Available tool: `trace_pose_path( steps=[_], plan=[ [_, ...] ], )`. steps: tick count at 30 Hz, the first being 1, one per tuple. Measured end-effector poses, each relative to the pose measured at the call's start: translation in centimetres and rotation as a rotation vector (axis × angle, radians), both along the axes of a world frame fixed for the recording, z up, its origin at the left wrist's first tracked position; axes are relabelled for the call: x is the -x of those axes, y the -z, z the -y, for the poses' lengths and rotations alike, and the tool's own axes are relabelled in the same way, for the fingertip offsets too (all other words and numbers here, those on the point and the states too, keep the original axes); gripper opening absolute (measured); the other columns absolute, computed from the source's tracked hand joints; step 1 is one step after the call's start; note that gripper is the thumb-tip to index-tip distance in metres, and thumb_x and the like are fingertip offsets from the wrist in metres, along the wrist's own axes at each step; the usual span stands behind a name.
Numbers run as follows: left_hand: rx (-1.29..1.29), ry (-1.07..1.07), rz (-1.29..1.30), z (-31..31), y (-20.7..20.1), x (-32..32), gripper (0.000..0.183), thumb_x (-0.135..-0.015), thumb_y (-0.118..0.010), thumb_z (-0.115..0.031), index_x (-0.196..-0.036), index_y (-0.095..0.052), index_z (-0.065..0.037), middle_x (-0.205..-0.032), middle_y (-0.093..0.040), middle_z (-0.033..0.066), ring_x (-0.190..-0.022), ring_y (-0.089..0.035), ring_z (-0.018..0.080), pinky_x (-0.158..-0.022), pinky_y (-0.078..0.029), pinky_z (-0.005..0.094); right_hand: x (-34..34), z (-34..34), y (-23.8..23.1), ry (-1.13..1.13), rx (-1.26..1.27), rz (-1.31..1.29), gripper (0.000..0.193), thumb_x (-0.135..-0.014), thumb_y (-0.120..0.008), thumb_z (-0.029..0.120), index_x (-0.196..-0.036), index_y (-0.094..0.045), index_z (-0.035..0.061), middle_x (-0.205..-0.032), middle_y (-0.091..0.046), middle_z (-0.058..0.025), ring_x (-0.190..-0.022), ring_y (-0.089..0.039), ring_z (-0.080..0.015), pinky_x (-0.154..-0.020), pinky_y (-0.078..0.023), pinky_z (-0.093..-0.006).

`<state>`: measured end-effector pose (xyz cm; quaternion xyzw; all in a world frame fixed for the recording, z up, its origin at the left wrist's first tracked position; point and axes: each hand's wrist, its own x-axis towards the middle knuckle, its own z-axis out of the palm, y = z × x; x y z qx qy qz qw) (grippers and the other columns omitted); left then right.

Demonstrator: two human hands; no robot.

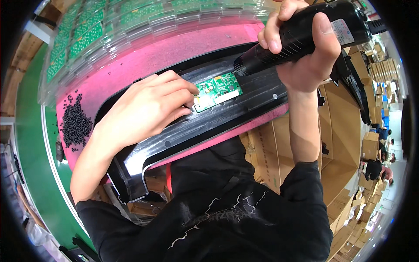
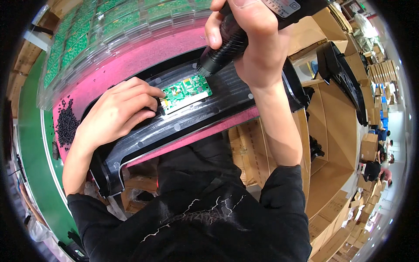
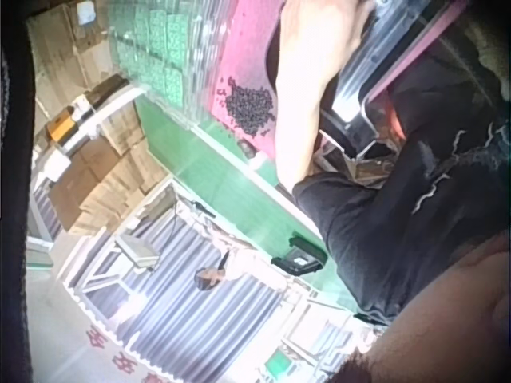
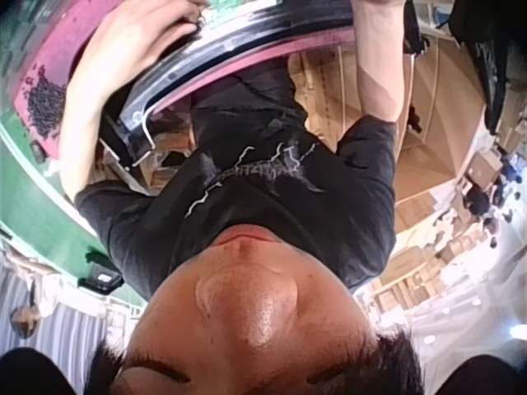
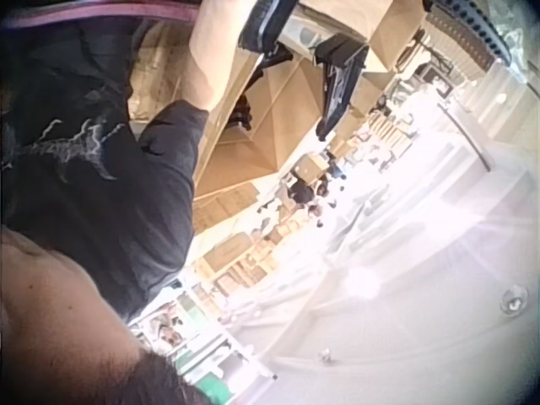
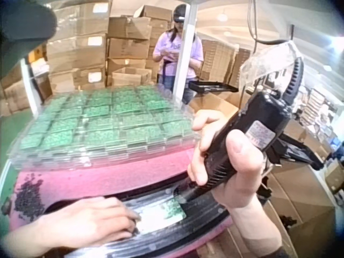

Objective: The recorder is assembling electronic circuit boards into plastic housings and securing them with screws using a power tool.

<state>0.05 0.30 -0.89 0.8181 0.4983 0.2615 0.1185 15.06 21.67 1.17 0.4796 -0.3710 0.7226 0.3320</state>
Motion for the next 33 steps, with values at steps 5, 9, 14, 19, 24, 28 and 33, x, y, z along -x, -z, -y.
trace_pose_path(
  steps=[5,9,14,19,24,28,33],
  plan=[
    [0.009,0.008,-0.019,0.0,-0.1,-0.1,0.018,-0.079,-0.074,-0.01,-0.089,-0.061,-0.003,-0.114,-0.068,0.0066,-0.103,-0.062,0.0274,-0.087,-0.053,0.0395,0.2,-0.2,0.4,-0.026,0.012,0.006,0.046,-0.094,-0.058,0.041,-0.096,-0.054,-0.0045,-0.117,-0.049,-0.0165,-0.053,-0.058,-0.0173,-0.054,-0.051,-0.0321],
    [0.031,0.017,-0.03,-0.1,0.3,0.0,0.018,-0.079,-0.074,-0.011,-0.089,-0.061,-0.003,-0.116,-0.068,0.006,-0.104,-0.062,0.027,-0.088,-0.053,0.0398,0.0,0.3,0.6,-0.04,0.062,0.051,0.045,-0.095,-0.057,0.04,-0.096,-0.054,-0.0047,-0.115,-0.05,-0.0167,-0.053,-0.058,-0.0174,-0.053,-0.05,-0.0318],
    [0.09,0.018,-0.029,0.2,0.2,0.0,0.018,-0.079,-0.074,-0.01,-0.088,-0.06,-0.003,-0.121,-0.066,0.0063,-0.103,-0.062,0.0279,-0.087,-0.053,0.04,0.5,-0.2,0.7,-0.014,0.05,0.107,0.045,-0.095,-0.057,0.039,-0.095,-0.055,-0.005,-0.112,-0.051,-0.0169,-0.052,-0.058,-0.0173,-0.052,-0.05,-0.0313],
    [0.144,-0.037,0.013,0.8,0.3,-0.6,0.018,-0.079,-0.073,-0.007,-0.086,-0.057,-0.002,-0.127,-0.063,0.008,-0.097,-0.064,0.0307,-0.082,-0.053,0.0413,-0.1,1.6,0.2,-0.13,0.205,0.32,0.048,-0.095,-0.055,0.042,-0.094,-0.057,-0.0057,-0.103,-0.055,-0.0178,-0.049,-0.054,-0.0153,-0.049,-0.046,-0.0283],
    [0.244,-0.071,-0.044,1.4,-0.3,-0.8,0.017,-0.08,-0.072,-0.004,-0.083,-0.055,-0.002,-0.132,-0.06,0.0081,-0.085,-0.066,0.0309,-0.072,-0.052,0.0418,-2.4,5.9,-2.2,0.603,0.11,0.763,0.05,-0.092,-0.057,0.044,-0.093,-0.058,-0.0054,-0.096,-0.057,-0.0192,-0.048,-0.053,-0.0148,-0.047,-0.043,-0.0264],
    [0.296,-0.07,-0.052,1.3,-0.5,-0.9,0.016,-0.081,-0.071,-0.004,-0.083,-0.055,-0.002,-0.133,-0.06,0.008,-0.082,-0.066,0.0307,-0.07,-0.051,0.0417,0.0,2.4,-0.2,0.517,0.036,0.542,0.047,-0.092,-0.057,0.042,-0.093,-0.058,-0.0048,-0.094,-0.058,-0.0188,-0.048,-0.053,-0.015,-0.047,-0.044,-0.0262],
    [0.275,-0.097,0.065,1.5,0.3,-0.8,0.014,-0.084,-0.07,-0.004,-0.085,-0.056,-0.001,-0.13,-0.061,0.0085,-0.081,-0.067,0.0299,-0.068,-0.052,0.0422,-3.6,5.8,-3.0,1.135,-0.061,0.755,0.056,-0.096,-0.049,0.054,-0.09,-0.056,-0.0021,-0.095,-0.058,-0.0161,-0.045,-0.052,-0.0156,-0.044,-0.044,-0.0278]
  ],
)
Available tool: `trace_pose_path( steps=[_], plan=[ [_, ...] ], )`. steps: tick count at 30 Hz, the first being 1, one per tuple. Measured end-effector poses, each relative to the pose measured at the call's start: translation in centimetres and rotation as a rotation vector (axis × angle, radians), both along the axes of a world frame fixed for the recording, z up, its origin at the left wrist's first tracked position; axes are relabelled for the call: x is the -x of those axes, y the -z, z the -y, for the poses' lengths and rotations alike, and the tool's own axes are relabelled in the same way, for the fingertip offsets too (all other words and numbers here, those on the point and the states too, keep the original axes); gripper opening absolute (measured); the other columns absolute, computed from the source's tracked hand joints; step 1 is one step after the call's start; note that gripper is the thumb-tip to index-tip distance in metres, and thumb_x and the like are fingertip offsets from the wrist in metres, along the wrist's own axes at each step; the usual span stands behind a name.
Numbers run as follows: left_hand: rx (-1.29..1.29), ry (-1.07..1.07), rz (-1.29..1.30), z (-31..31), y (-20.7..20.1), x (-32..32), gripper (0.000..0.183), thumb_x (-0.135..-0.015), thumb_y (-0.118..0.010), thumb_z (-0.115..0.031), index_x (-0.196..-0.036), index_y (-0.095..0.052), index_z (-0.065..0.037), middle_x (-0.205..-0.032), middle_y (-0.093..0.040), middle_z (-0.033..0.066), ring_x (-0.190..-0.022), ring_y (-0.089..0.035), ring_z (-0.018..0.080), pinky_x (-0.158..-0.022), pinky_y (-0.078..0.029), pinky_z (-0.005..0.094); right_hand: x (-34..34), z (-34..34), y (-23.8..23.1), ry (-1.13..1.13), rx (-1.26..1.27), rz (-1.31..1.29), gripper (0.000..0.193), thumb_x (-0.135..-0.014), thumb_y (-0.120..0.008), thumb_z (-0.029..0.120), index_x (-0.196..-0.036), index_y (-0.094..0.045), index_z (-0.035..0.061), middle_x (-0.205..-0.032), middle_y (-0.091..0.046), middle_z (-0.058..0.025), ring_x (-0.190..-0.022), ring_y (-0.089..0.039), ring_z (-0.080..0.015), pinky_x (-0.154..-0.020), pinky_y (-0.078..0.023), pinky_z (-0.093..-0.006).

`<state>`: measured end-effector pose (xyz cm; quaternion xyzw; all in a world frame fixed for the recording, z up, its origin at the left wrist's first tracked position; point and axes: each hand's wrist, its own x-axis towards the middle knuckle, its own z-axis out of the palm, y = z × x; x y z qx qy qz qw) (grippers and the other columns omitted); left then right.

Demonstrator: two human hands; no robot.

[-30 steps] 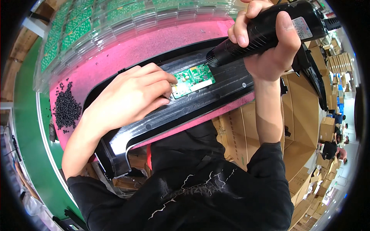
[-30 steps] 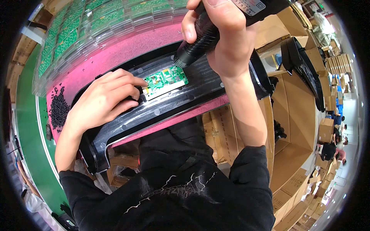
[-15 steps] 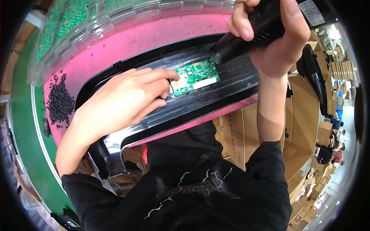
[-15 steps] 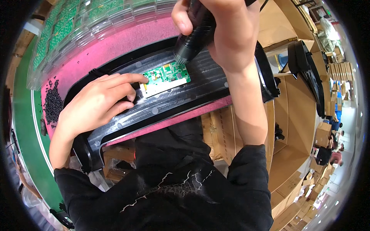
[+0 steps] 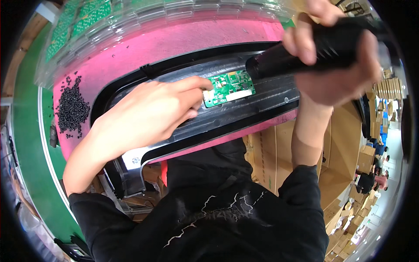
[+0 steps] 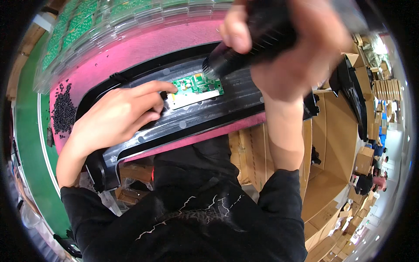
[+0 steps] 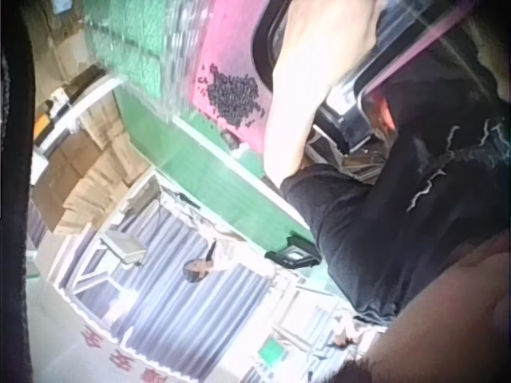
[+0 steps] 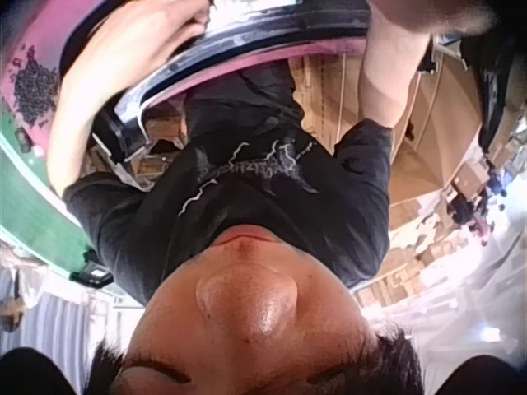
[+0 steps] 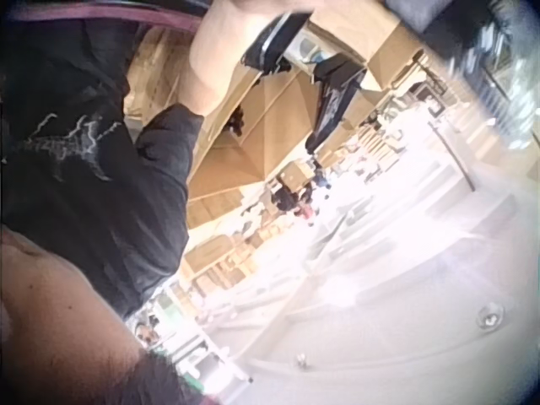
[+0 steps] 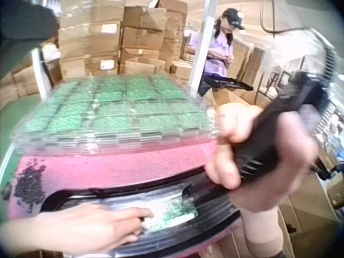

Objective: The recorder is assembling electronic circuit boards into plastic housings and securing them with screws using a power tool.

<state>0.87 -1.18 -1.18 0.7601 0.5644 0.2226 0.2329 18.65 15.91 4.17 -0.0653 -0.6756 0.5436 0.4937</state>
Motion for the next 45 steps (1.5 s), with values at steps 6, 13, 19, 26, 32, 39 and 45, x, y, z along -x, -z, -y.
trace_pose_path(
  steps=[6,13,19,26,32,39,45],
  plan=[
    [-0.153,-0.039,0.245,-0.9,-0.6,0.1,0.016,-0.085,-0.073,-0.005,-0.092,-0.06,0.0,-0.112,-0.068,0.0144,-0.082,-0.069,0.0287,-0.067,-0.054,0.0359,-1.4,0.4,-2.0,-0.582,0.106,-0.126,0.072,-0.086,-0.054,0.06,-0.113,-0.058,-0.0067,-0.116,-0.051,-0.0096,-0.065,-0.051,-0.0076,-0.066,-0.041,-0.0276],
    [-0.336,-0.106,0.258,-0.8,-0.1,0.1,0.014,-0.087,-0.07,0.0,-0.098,-0.061,0.003,-0.077,-0.069,0.0116,-0.064,-0.066,0.0229,-0.061,-0.053,0.0316,-0.4,2.6,-2.5,-0.577,0.111,-0.175,0.065,-0.083,-0.059,0.056,-0.108,-0.057,-0.005,-0.112,-0.051,-0.0082,-0.062,-0.051,-0.0069,-0.063,-0.041,-0.0256],
    [-0.35,-0.14,0.351,-0.9,0.0,0.0,0.011,-0.088,-0.068,0.003,-0.097,-0.062,0.004,-0.077,-0.07,0.0114,-0.064,-0.067,0.0181,-0.057,-0.052,0.0292,0.1,3.1,-3.0,-0.549,0.113,-0.218,0.06,-0.08,-0.064,0.052,-0.103,-0.056,-0.0036,-0.108,-0.051,-0.007,-0.06,-0.05,-0.0062,-0.061,-0.041,-0.0238],
    [-0.27,-0.17,0.326,-0.7,-0.7,0.5,0.014,-0.09,-0.065,0.002,-0.104,-0.063,0.004,-0.085,-0.072,0.0113,-0.072,-0.07,0.0212,-0.066,-0.054,0.0296,-0.1,3.2,-3.3,-0.503,0.124,-0.267,0.054,-0.077,-0.069,0.047,-0.097,-0.055,-0.0019,-0.104,-0.051,-0.0056,-0.058,-0.05,-0.0055,-0.058,-0.041,-0.0218],
    [0.193,0.199,0.715,-0.9,-0.7,1.4,0.037,-0.107,-0.045,-0.023,-0.129,-0.058,0.004,-0.117,-0.068,0.0139,-0.109,-0.063,0.0214,-0.096,-0.047,0.0355,0.3,3.3,-3.0,-0.549,0.256,-0.41,0.047,-0.075,-0.074,0.038,-0.094,-0.054,0.0,-0.099,-0.051,-0.003,-0.057,-0.053,-0.0051,-0.057,-0.043,-0.0211],
    [0.281,0.181,0.999,-1.3,-0.2,2.0,0.027,-0.105,-0.054,-0.024,-0.113,-0.065,0.0,-0.101,-0.071,0.006,-0.091,-0.062,0.0087,-0.082,-0.048,0.0245,0.2,2.6,-2.6,-0.682,0.353,-0.448,0.045,-0.074,-0.075,0.035,-0.093,-0.054,0.0004,-0.104,-0.052,-0.0065,-0.056,-0.054,-0.0066,-0.057,-0.045,-0.0229],
    [0.267,0.009,0.904,-1.0,-1.1,2.2,0.02,-0.095,-0.068,-0.013,-0.106,-0.068,0.005,-0.098,-0.073,0.0087,-0.087,-0.066,0.0143,-0.08,-0.052,0.0269,0.4,1.2,-2.0,-0.688,0.156,-0.327,0.055,-0.077,-0.068,0.046,-0.097,-0.057,-0.0037,-0.112,-0.049,-0.0135,-0.056,-0.053,-0.007,-0.057,-0.045,-0.0237]
  ],
)
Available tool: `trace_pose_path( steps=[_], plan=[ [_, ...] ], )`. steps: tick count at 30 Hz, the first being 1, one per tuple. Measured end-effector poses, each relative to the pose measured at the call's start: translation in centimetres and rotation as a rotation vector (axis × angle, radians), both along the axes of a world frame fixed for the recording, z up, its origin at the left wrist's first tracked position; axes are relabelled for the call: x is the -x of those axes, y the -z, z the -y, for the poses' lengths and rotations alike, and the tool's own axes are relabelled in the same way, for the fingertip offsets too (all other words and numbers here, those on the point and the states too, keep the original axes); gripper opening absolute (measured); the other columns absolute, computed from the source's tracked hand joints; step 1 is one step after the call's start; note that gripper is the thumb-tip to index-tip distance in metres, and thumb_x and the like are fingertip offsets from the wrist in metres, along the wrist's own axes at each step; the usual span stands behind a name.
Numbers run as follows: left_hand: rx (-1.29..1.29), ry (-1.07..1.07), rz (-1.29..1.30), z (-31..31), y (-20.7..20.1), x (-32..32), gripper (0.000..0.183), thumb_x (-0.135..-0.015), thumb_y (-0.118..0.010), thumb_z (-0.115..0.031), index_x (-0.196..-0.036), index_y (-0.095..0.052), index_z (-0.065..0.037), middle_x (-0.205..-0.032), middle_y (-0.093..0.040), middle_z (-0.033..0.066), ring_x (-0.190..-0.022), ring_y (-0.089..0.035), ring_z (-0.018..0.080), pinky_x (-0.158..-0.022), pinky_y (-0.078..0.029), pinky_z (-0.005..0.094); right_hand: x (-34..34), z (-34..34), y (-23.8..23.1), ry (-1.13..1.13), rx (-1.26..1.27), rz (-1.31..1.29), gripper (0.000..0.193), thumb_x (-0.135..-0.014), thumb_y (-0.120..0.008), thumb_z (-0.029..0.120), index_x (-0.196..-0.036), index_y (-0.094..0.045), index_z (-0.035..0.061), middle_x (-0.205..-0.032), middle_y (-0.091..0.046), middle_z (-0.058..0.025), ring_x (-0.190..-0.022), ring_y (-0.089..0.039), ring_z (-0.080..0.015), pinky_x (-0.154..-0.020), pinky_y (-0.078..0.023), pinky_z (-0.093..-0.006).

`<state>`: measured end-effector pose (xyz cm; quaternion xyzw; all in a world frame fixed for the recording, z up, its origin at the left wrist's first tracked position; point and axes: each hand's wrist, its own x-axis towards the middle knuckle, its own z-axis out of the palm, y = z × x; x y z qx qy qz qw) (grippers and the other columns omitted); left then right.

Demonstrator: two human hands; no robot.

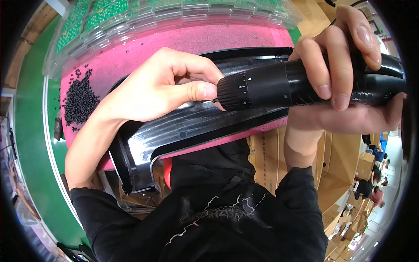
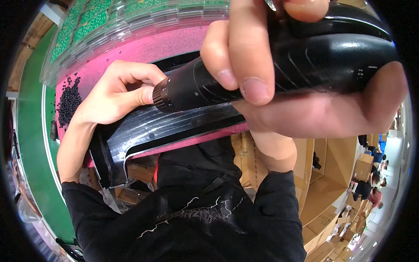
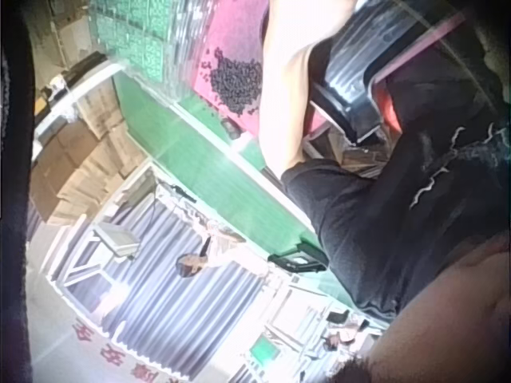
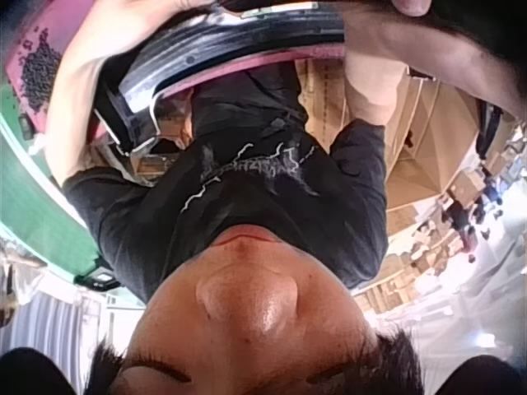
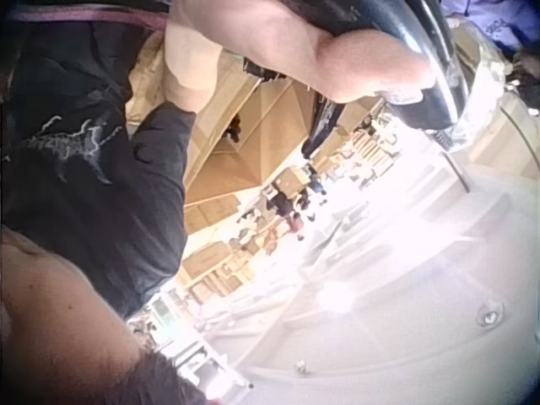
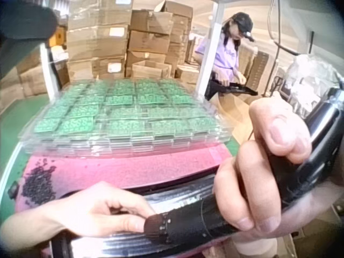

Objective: The recorder is assembling electronic circuit boards into plastic housings and securing them with screws using a power tool.

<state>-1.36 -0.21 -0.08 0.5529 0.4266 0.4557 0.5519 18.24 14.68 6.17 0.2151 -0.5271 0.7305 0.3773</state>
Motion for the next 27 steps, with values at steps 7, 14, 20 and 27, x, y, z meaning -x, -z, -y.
trace_pose_path(
  steps=[7,14,20,27],
  plan=[
    [-0.579,-0.585,-0.65,-0.6,0.2,-0.8,0.01,-0.091,-0.064,0.003,-0.097,-0.072,0.001,-0.089,-0.076,0.0103,-0.086,-0.074,0.0197,-0.081,-0.057,0.0277,0.1,-1.9,1.0,-0.129,-0.332,0.051,0.078,-0.088,-0.052,0.062,-0.121,-0.058,-0.0089,-0.124,-0.046,-0.0164,-0.066,-0.053,-0.0069,-0.06,-0.041,-0.0237],
    [-0.512,-0.551,-0.674,-0.3,0.8,-1.3,0.008,-0.095,-0.063,-0.005,-0.1,-0.066,0.001,-0.087,-0.07,0.0104,-0.081,-0.069,0.0203,-0.074,-0.054,0.0312,2.4,2.9,2.6,0.649,-0.112,0.336,0.066,-0.095,-0.047,0.061,-0.094,-0.052,-0.004,-0.096,-0.05,-0.017,-0.043,-0.05,-0.0168,-0.042,-0.044,-0.0276],
    [-0.541,-0.556,-0.724,-0.5,0.9,-1.2,0.007,-0.096,-0.062,-0.005,-0.099,-0.063,0.002,-0.085,-0.066,0.0132,-0.079,-0.066,0.0268,-0.072,-0.052,0.0331,2.8,2.7,2.8,0.58,-0.073,0.345,0.063,-0.094,-0.051,0.059,-0.094,-0.052,-0.0045,-0.095,-0.05,-0.0176,-0.043,-0.049,-0.0162,-0.043,-0.044,-0.0267],
    [-0.547,-0.502,-0.703,-0.4,1.5,-1.0,0.009,-0.088,-0.064,0.002,-0.097,-0.063,0.003,-0.086,-0.066,0.0151,-0.081,-0.067,0.0327,-0.072,-0.052,0.0368,4.1,3.2,3.0,0.533,-0.094,0.411,0.063,-0.092,-0.056,0.057,-0.095,-0.053,-0.0057,-0.096,-0.051,-0.019,-0.044,-0.049,-0.0157,-0.045,-0.043,-0.0261]
  ],
)
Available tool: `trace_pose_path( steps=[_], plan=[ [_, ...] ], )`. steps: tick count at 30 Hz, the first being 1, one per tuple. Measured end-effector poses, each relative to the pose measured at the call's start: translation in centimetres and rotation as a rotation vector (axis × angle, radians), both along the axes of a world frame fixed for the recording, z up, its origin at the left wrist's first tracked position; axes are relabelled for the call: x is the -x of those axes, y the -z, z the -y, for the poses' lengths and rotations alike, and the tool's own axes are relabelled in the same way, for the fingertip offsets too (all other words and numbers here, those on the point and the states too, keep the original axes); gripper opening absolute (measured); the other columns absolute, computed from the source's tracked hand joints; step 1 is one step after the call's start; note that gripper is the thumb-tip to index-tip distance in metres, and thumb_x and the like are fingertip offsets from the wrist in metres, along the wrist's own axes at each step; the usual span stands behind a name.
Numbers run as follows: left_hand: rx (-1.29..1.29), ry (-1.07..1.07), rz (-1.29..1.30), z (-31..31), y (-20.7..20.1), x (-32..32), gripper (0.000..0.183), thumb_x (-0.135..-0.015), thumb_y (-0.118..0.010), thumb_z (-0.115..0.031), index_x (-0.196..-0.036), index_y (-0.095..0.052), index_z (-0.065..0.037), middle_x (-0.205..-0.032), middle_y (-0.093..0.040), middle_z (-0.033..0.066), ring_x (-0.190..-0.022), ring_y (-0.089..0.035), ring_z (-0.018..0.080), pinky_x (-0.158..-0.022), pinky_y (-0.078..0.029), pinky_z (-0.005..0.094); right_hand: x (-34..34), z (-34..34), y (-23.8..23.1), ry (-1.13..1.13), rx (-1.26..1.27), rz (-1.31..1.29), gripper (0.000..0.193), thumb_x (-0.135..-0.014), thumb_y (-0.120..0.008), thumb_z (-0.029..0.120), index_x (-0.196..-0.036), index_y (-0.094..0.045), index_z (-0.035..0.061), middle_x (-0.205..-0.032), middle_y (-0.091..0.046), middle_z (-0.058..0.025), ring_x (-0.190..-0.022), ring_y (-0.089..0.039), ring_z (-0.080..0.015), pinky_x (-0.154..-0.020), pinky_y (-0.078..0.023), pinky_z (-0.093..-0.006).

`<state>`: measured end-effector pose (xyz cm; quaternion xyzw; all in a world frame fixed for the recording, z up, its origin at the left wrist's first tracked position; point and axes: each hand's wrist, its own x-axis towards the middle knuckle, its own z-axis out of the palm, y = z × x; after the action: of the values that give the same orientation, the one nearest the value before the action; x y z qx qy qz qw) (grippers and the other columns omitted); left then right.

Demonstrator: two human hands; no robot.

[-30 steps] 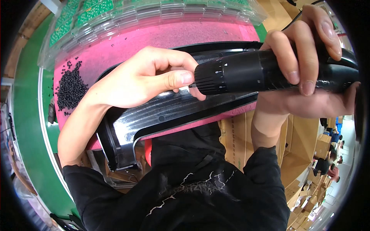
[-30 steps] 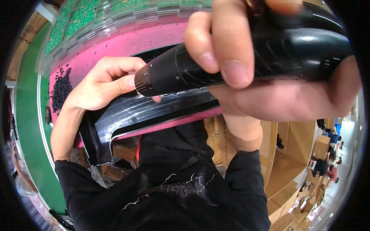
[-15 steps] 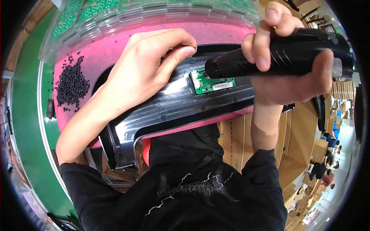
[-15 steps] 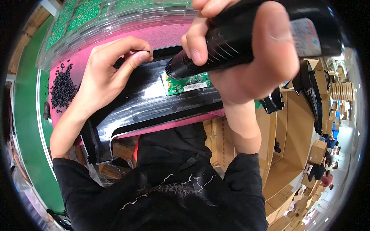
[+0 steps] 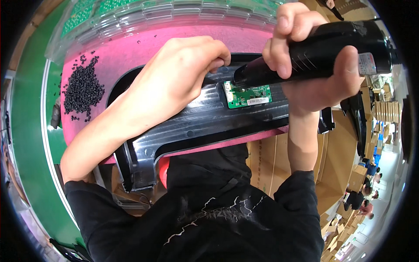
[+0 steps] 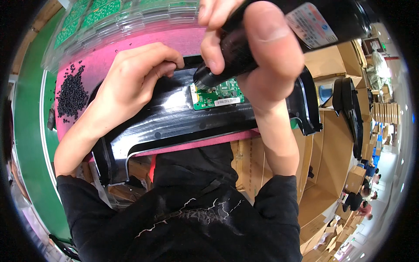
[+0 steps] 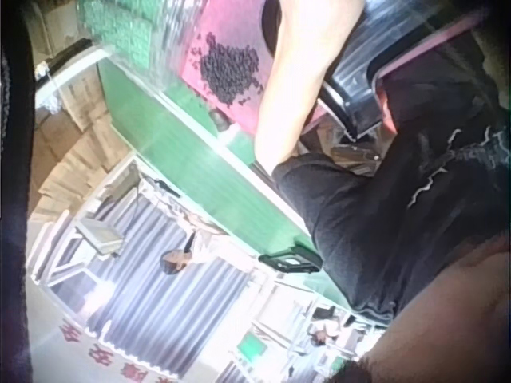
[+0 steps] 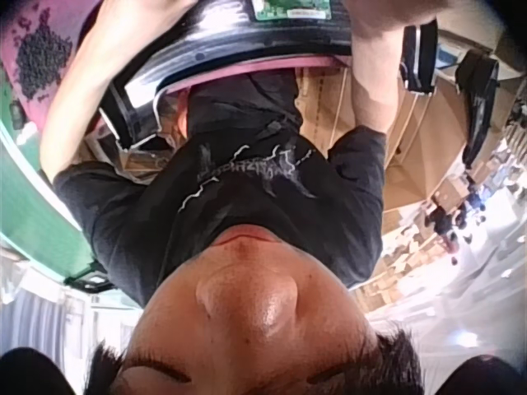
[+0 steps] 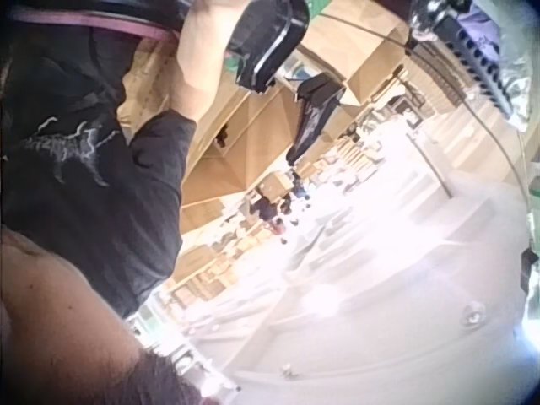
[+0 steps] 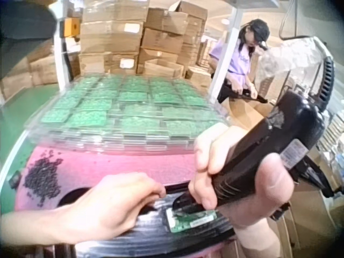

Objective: The recorder is assembling electronic circuit boards into plastic housings and securing them with screws using a power tool.

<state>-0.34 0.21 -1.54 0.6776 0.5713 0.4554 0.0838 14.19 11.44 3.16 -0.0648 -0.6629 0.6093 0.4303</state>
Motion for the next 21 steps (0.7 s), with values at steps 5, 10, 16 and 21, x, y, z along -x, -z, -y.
trace_pose_path(
  steps=[5,10,16,21],
  plan=[
    [0.012,-0.002,-0.084,0.3,0.1,0.0,0.008,-0.087,-0.066,-0.001,-0.095,-0.063,0.001,-0.086,-0.065,0.014,-0.081,-0.064,0.0338,-0.072,-0.05,0.0398,0.7,0.4,-0.1,-0.026,-0.004,0.042,0.063,-0.091,-0.06,0.056,-0.096,-0.054,-0.0065,-0.096,-0.052,-0.02,-0.045,-0.049,-0.0153,-0.046,-0.042,-0.0256],
    [0.04,-0.008,-0.165,0.5,-0.6,-0.3,0.01,-0.087,-0.069,-0.008,-0.092,-0.063,-0.001,-0.084,-0.065,0.0122,-0.083,-0.061,0.0324,-0.074,-0.047,0.0406,0.3,0.4,-0.2,-0.018,-0.01,0.062,0.063,-0.09,-0.063,0.055,-0.097,-0.055,-0.0072,-0.096,-0.052,-0.0208,-0.045,-0.048,-0.015,-0.047,-0.041,-0.0253],
    [0.063,0.073,-0.242,0.4,0.1,0.1,0.015,-0.085,-0.072,-0.013,-0.089,-0.064,-0.002,-0.083,-0.064,0.01,-0.087,-0.06,0.0296,-0.082,-0.044,0.0395,-1.1,-3.4,-0.2,-0.635,-0.109,-0.2,0.071,-0.091,-0.049,0.062,-0.115,-0.059,-0.0041,-0.125,-0.047,-0.0134,-0.061,-0.052,-0.01,-0.061,-0.042,-0.027],
    [0.05,0.168,-0.257,0.4,-0.2,0.1,0.019,-0.082,-0.077,-0.016,-0.088,-0.065,-0.003,-0.083,-0.064,0.0079,-0.086,-0.06,0.0269,-0.084,-0.044,0.0378,-2.9,-3.2,-2.4,-0.676,-0.038,-0.404,0.074,-0.087,-0.054,0.063,-0.114,-0.058,-0.0065,-0.119,-0.049,-0.0112,-0.06,-0.05,-0.0092,-0.059,-0.04,-0.0265]
  ],
)
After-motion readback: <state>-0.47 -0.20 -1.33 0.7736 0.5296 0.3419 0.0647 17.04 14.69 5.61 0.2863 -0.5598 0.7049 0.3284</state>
